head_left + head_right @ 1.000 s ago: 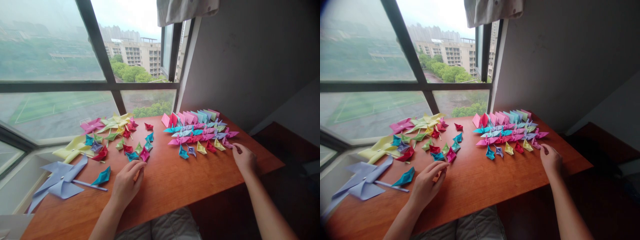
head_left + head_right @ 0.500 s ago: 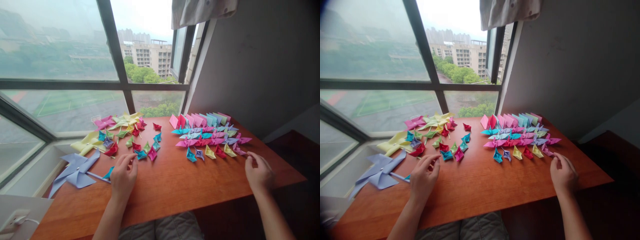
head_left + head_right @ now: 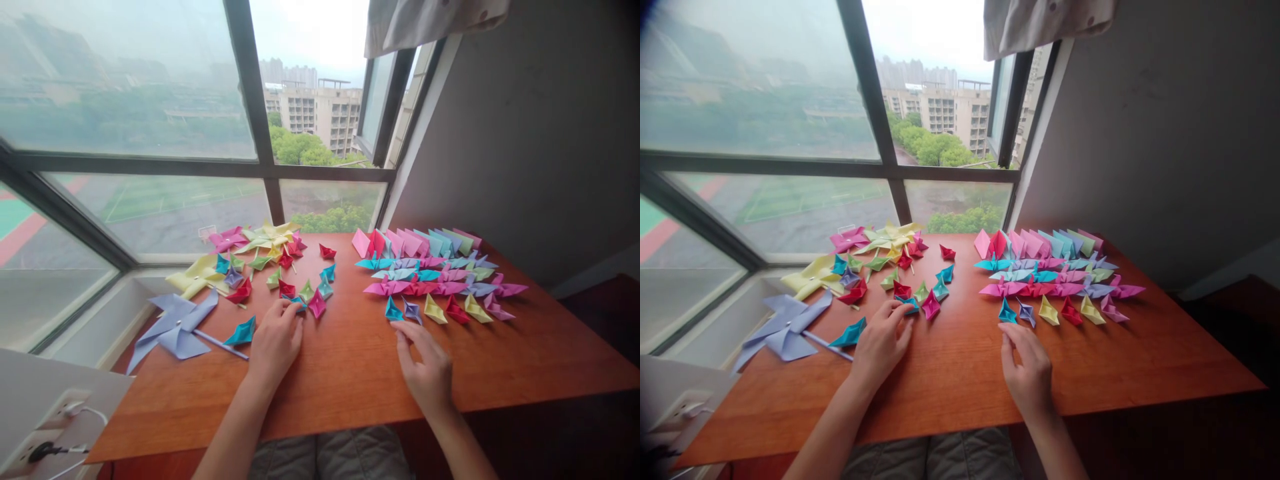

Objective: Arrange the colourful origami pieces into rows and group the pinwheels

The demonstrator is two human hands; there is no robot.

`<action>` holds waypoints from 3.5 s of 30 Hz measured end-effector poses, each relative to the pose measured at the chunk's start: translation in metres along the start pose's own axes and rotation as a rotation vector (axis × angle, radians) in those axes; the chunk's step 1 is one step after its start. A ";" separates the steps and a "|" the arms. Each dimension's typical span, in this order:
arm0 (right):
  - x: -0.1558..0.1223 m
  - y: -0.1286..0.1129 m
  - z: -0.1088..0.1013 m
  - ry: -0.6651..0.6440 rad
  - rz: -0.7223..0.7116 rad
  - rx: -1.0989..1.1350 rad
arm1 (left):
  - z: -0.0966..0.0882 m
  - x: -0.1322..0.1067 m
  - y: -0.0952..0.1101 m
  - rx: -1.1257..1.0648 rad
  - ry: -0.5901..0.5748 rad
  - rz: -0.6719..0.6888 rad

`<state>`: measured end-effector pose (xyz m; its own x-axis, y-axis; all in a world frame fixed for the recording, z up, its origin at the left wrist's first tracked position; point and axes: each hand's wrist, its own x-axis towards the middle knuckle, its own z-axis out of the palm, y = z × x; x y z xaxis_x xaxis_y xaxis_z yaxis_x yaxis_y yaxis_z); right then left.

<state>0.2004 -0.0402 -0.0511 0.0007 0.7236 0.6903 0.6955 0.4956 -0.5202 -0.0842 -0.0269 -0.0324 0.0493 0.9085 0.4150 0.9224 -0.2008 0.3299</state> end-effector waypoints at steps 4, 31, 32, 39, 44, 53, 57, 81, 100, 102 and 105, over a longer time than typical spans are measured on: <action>0.004 -0.023 0.029 -0.152 0.043 0.125 | 0.000 -0.001 0.001 -0.004 -0.013 0.016; 0.017 -0.061 0.075 -0.464 -0.032 -0.087 | -0.002 -0.010 0.008 -0.246 -0.097 0.075; 0.014 -0.057 0.069 -0.468 -0.035 -0.052 | -0.002 -0.010 0.009 -0.242 -0.104 0.076; 0.000 -0.029 0.039 -0.483 -0.108 0.107 | -0.001 -0.012 0.015 -0.261 -0.185 0.179; -0.001 -0.021 0.032 -0.463 -0.108 0.145 | -0.003 -0.011 0.020 -0.263 -0.337 0.293; -0.004 -0.021 0.031 -0.420 -0.120 0.160 | 0.004 -0.011 0.018 -0.277 -0.304 0.388; -0.008 -0.022 0.027 -0.426 -0.092 0.141 | 0.007 -0.012 0.015 -0.283 -0.279 0.427; 0.011 0.212 -0.168 0.239 0.206 -0.741 | 0.011 -0.010 0.008 -0.230 -0.230 0.394; 0.006 0.249 -0.161 0.129 0.302 -0.761 | 0.012 -0.010 0.006 -0.217 -0.226 0.414; 0.006 0.249 -0.161 0.133 0.303 -0.759 | 0.013 -0.010 0.005 -0.221 -0.223 0.413; 0.005 0.250 -0.162 0.137 0.305 -0.759 | 0.013 -0.010 0.005 -0.224 -0.226 0.410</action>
<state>0.4903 0.0098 -0.0964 0.3212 0.6845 0.6545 0.9464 -0.2076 -0.2473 -0.0748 -0.0322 -0.0458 0.4939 0.7902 0.3628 0.7066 -0.6079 0.3623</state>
